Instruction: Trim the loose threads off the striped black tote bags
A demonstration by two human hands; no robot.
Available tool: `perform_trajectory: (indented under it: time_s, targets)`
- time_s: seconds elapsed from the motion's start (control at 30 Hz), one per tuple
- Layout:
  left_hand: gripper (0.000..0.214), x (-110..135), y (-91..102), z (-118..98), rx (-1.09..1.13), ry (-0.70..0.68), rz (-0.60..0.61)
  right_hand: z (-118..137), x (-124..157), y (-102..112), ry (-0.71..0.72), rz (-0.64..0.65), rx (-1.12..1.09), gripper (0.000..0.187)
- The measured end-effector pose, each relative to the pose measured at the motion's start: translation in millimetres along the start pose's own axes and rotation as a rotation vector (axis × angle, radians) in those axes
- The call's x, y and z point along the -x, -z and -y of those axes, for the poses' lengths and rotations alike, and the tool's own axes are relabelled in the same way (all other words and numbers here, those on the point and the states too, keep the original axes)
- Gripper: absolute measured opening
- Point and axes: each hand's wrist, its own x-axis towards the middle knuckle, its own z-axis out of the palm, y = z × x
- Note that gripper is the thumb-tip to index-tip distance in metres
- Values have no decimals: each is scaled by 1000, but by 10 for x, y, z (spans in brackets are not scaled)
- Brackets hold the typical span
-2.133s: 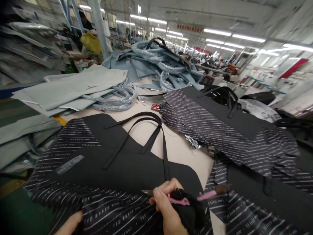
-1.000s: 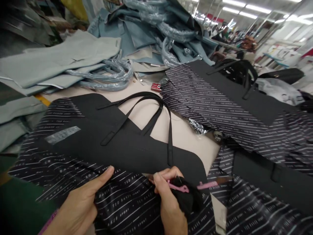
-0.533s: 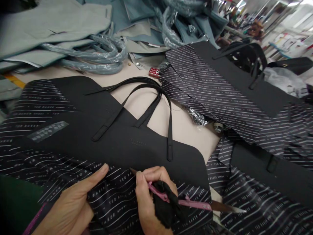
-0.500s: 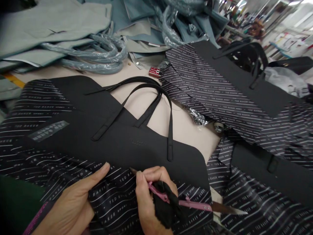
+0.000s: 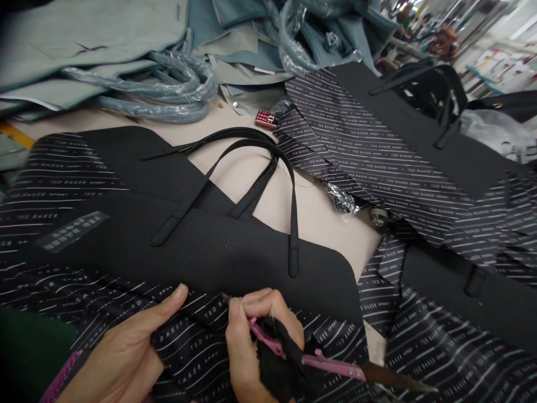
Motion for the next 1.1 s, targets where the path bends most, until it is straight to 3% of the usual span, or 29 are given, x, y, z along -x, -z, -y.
perform_trajectory:
  time_s: [0.23, 0.5, 0.67, 0.83, 0.97, 1.1]
  targets:
    - [19, -8, 3, -4, -3, 30, 16, 79, 0, -50, 22, 6, 54, 29]
    - [24, -6, 21, -15, 6, 53, 84, -58, -33, 47, -100, -49, -274, 34]
    - [41, -3, 20, -25, 16, 48, 51, -139, -26, 108, -64, -5, -204, 33]
    - [45, 18, 3, -27, 8, 71, 41, -204, -13, 138, 28, 41, -122, 29]
    - [48, -14, 11, -19, -5, 62, 50, -118, -1, 80, -15, -20, -63, 32]
    - [46, -19, 61, 7, -29, 61, 29, -37, -3, -6, 49, 5, 25, 29]
